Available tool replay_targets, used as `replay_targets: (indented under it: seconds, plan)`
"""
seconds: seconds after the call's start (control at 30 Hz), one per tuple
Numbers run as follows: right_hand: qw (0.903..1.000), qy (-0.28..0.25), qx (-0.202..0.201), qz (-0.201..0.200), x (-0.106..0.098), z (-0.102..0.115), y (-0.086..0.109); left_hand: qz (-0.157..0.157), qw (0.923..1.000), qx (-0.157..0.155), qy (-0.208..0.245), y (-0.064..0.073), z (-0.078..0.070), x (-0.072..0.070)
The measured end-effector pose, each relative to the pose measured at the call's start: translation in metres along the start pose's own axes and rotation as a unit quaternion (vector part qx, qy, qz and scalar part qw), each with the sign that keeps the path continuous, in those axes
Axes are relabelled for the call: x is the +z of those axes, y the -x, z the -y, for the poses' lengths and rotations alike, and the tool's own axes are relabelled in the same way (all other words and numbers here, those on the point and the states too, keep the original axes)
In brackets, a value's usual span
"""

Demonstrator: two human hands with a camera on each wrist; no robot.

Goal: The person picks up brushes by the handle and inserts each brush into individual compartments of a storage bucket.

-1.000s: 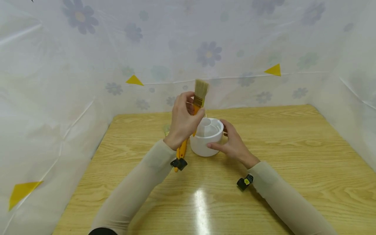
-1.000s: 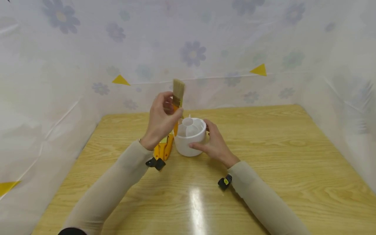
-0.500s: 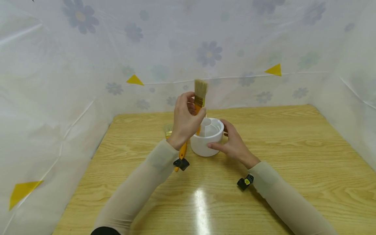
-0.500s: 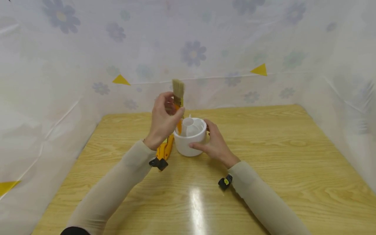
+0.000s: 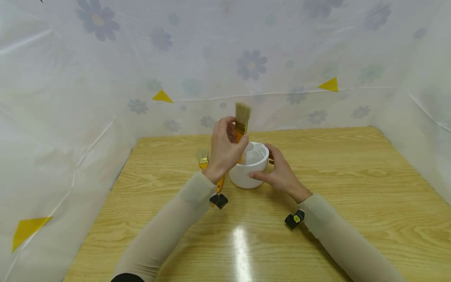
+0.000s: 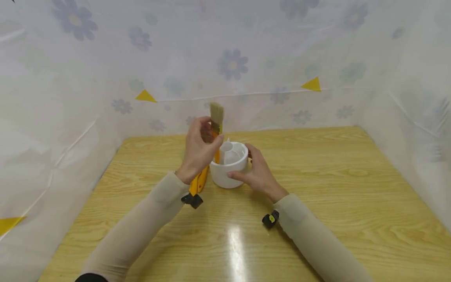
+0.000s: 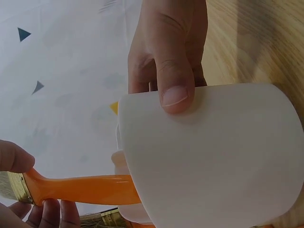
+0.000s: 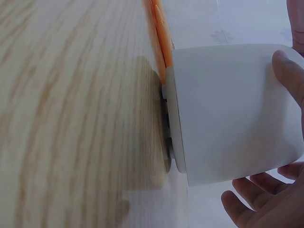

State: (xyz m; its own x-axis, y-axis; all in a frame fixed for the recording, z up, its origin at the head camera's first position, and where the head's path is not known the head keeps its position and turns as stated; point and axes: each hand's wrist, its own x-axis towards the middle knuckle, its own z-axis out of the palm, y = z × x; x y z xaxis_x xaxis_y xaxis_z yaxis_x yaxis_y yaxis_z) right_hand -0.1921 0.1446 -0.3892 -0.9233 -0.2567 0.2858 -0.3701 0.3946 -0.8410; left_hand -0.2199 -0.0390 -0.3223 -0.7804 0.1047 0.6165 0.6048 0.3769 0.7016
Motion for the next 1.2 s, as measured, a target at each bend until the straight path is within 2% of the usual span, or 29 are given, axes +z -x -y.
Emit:
replay_targets:
  seconds: [0.5,0.83,1.2]
  plan:
    - [1.0000,0.003,0.008,0.003,0.000,0.003,0.001,0.004,0.9999,-0.012,0.004,0.007,0.006,0.006]
    - [0.9999,0.004,0.013,0.002,0.000,0.005,0.002,-0.006,1.0000,-0.006,0.004,0.008,0.007,0.008]
    - [0.9999,0.004,0.014,0.000,0.000,0.005,0.002,0.000,1.0000,0.002,-0.002,0.014,0.013,0.013]
